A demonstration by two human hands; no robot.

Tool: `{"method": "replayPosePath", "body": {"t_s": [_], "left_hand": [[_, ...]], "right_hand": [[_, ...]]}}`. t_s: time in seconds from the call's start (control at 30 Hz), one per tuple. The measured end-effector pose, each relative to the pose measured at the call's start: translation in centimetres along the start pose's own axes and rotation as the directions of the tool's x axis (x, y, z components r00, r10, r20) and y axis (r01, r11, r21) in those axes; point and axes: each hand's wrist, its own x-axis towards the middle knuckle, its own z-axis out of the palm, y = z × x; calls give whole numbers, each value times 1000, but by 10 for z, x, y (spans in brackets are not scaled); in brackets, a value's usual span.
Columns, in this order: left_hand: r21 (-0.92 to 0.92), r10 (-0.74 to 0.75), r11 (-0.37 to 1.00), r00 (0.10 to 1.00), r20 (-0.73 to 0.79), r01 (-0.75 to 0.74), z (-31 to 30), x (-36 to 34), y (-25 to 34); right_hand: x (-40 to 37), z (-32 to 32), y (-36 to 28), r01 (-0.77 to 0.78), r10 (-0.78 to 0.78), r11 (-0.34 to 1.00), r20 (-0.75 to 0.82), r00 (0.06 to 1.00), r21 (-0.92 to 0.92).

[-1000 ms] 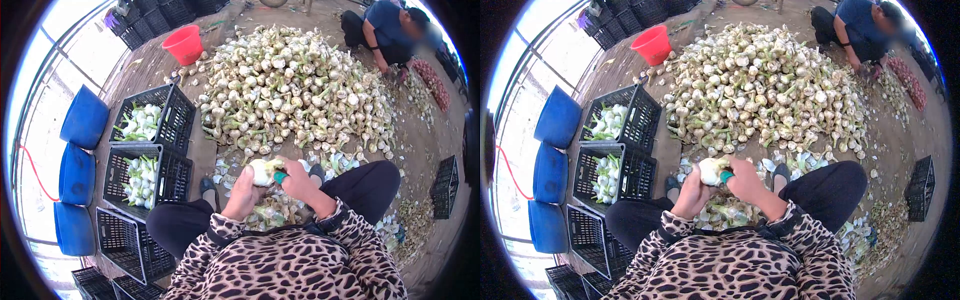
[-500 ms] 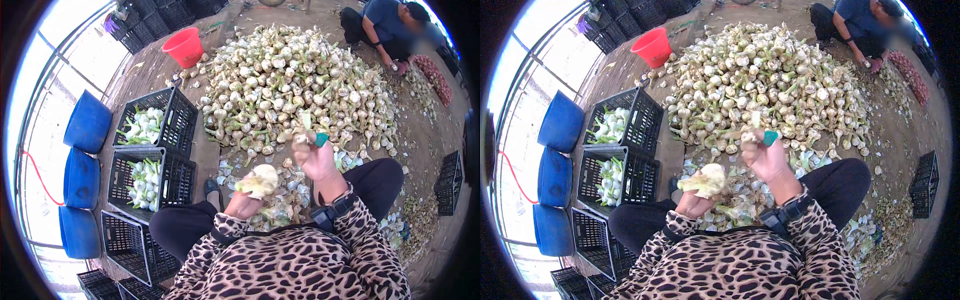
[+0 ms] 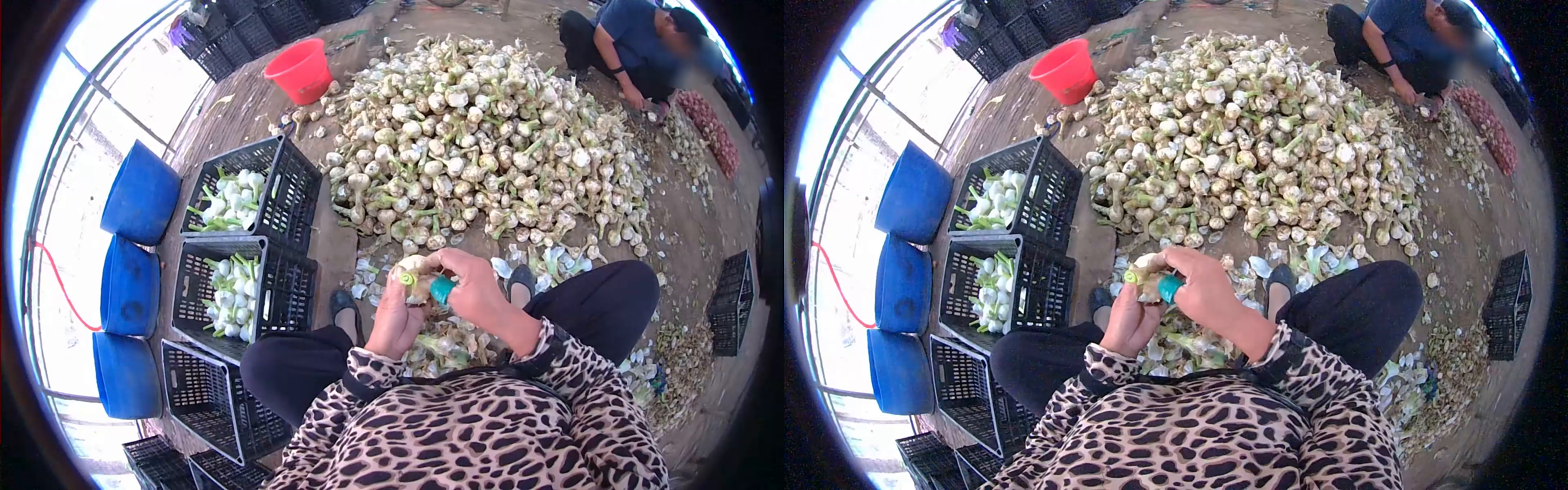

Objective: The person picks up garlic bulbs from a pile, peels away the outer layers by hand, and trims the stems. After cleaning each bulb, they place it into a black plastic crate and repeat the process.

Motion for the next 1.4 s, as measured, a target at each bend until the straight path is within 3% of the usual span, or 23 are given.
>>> {"method": "replayPosePath", "body": {"t_s": [0.07, 0.17, 0.27, 0.4, 0.53, 0.57, 0.7, 0.77, 0.9, 0.93, 0.97, 1.03, 1.17, 1.3, 1.4], "left_hand": [[19, 12, 1000, 1000, 10, -13, -3, 1, 0], [-53, -88, 995, 996, -26, 86, 1, -1, 3], [-91, -66, 994, 998, -10, 65, 4, -2, 3], [-63, -4, 998, 999, -46, 1, -3, -1, 4], [20, 52, 999, 997, -48, -51, 6, -3, 1], [42, 83, 996, 996, -36, -81, 7, -3, -1], [-15, 8, 1000, 1000, 15, -8, 3, -2, 0], [-63, -30, 998, 999, 23, 31, 3, -3, 2], [-97, -92, 990, 992, 81, 100, 5, -9, 6], [-89, -94, 991, 991, 98, 102, 7, -9, 7], [-85, -60, 994, 998, 15, 62, 13, -11, 7], [-70, -38, 997, 997, 63, 42, 14, -14, 9], [-18, 40, 999, 990, 135, -38, 16, -10, 10], [52, 35, 998, 991, 130, -42, 22, -10, 15], [141, -58, 989, 983, 172, 34, 21, -17, 23]], "right_hand": [[0, 7, 7, 55, -58, 996, -40, 998, -66], [-1, 0, 2, -233, 227, 922, 54, 972, 308], [0, -2, 15, -268, 286, 925, -29, 958, 271], [-9, -16, -6, -69, 94, 984, 149, 984, -162], [-7, 5, -18, 142, -163, 961, -71, 984, -238], [-7, 6, -19, 83, -98, 970, -58, 993, -227], [-1, 5, -12, 119, -126, 991, -101, 987, -68], [-2, 3, -6, 1, 4, 980, -25, 1000, 198], [-5, -2, 8, -209, 210, 818, 59, 976, 536], [-6, -1, 12, -238, 263, 737, 57, 963, 633], [-6, 0, 16, -260, 315, 643, 61, 947, 721], [-6, 1, 14, -287, 440, 407, 89, 894, 867], [-1, -5, 21, -245, 580, 112, 137, 803, 963], [3, -8, 20, -187, 627, -12, 153, 764, 982], [25, -29, 27, -69, 847, -25, 58, 529, 997]]}}
